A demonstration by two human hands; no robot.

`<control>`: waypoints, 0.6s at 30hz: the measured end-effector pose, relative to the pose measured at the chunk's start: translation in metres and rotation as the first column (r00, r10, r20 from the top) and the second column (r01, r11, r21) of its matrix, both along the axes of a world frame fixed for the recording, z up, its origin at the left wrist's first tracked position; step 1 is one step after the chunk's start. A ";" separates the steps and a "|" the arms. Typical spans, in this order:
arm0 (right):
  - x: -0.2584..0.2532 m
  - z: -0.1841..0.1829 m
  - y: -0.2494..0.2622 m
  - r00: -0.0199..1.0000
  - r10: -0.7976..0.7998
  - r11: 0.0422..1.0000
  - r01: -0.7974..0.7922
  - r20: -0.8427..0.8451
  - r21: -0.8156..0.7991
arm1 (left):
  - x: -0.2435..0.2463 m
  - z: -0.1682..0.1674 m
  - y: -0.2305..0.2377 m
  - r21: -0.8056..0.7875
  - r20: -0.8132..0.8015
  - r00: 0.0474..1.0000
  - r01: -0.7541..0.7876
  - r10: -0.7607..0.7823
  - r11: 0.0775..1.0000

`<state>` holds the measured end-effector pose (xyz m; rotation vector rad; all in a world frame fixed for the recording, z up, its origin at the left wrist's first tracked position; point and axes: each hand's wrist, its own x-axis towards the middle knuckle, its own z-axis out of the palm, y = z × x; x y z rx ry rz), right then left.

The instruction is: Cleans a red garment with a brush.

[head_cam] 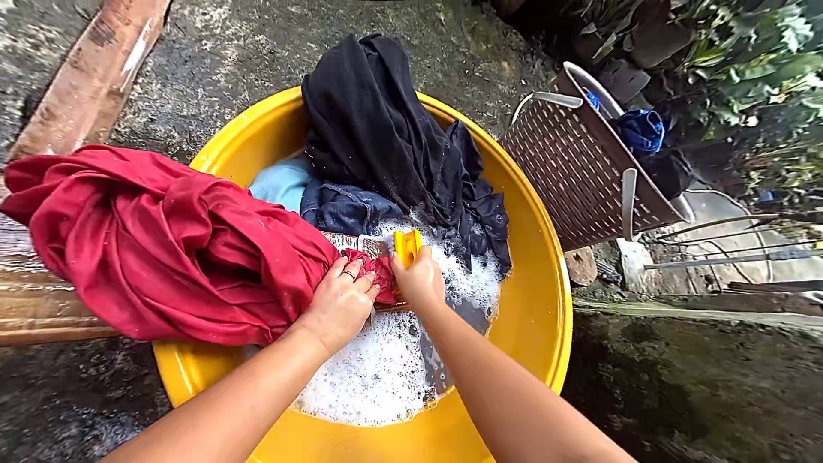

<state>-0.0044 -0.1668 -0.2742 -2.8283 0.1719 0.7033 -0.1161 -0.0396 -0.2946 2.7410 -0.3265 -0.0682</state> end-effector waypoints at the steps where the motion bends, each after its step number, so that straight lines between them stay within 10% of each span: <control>1: 0.012 -0.002 0.004 1.000 -0.022 0.999 0.023 0.014 -0.022 | 0.002 0.001 -0.001 0.004 -0.023 1.000 -0.006 0.006 1.000; 10: -0.092 0.031 -0.020 0.999 0.027 0.963 -0.015 -0.039 0.268 | 0.003 0.010 0.000 0.048 -0.079 0.997 -0.018 0.021 0.999; 18: 0.040 -0.005 -0.022 0.996 -0.026 1.000 0.027 0.080 -0.010 | 0.006 -0.003 0.002 0.015 0.032 0.999 -0.012 0.012 1.000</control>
